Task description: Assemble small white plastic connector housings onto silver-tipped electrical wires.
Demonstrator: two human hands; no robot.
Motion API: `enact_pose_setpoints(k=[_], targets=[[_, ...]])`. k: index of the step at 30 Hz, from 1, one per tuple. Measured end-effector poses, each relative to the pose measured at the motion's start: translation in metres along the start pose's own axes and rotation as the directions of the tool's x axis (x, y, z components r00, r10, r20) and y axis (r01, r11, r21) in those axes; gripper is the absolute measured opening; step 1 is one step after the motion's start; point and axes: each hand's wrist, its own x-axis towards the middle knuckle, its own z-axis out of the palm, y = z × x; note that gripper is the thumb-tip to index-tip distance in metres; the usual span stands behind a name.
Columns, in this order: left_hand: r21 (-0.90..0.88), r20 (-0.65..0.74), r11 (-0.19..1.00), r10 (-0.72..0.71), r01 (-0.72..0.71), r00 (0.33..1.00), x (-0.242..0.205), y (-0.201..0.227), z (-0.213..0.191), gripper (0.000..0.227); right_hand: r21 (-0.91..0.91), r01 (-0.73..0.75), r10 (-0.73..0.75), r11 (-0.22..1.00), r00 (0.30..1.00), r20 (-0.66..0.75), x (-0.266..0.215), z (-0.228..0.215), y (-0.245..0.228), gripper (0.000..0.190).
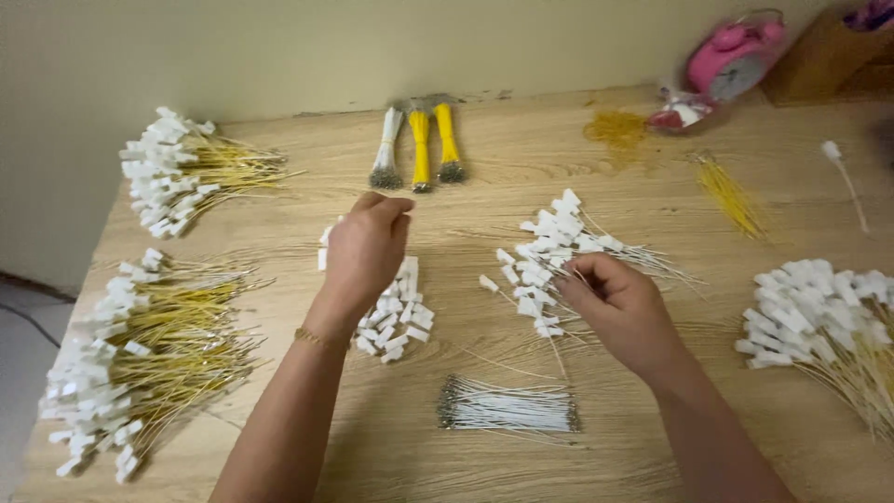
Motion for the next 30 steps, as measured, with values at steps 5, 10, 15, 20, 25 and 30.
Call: enact_pose_setpoints(k=[5, 10, 15, 20, 25, 30], targets=[[-0.856, 0.298, 0.459, 0.063, 0.238, 0.952, -0.052, 0.088, -0.042, 0.032, 0.068, -0.041, 0.044, 0.997, 0.998, -0.054, 0.001, 0.005, -0.014, 0.013], [-0.937, 0.35, 0.057, 0.138, 0.345, 0.927, -0.063, 0.106, 0.007, 0.034, 0.077, -0.01, 0.015, 0.997, 0.997, -0.07, 0.0, 0.007, -0.009, 0.014], [-0.953, 0.303, 0.019, 0.151, 0.304, 0.941, -0.066, 0.117, 0.018, 0.02, 0.024, -0.065, 0.066, 0.998, 0.997, -0.04, -0.004, 0.008, -0.025, 0.016], [-0.959, 0.284, 0.018, 0.134, 0.284, 0.949, -0.068, 0.115, 0.022, 0.019, 0.08, -0.071, 0.073, 0.994, 0.997, -0.011, -0.005, 0.008, -0.031, 0.018], [-0.964, 0.265, -0.002, 0.123, 0.267, 0.956, -0.07, 0.119, 0.023, 0.017, 0.054, -0.022, 0.023, 0.998, 1.0, -0.017, 0.0, 0.008, -0.03, 0.018], [-0.868, 0.402, -0.266, 0.122, 0.42, 0.907, -0.064, 0.112, 0.026, 0.025, -0.013, 0.034, -0.035, 0.999, 0.998, -0.057, -0.005, 0.007, -0.036, 0.011]])
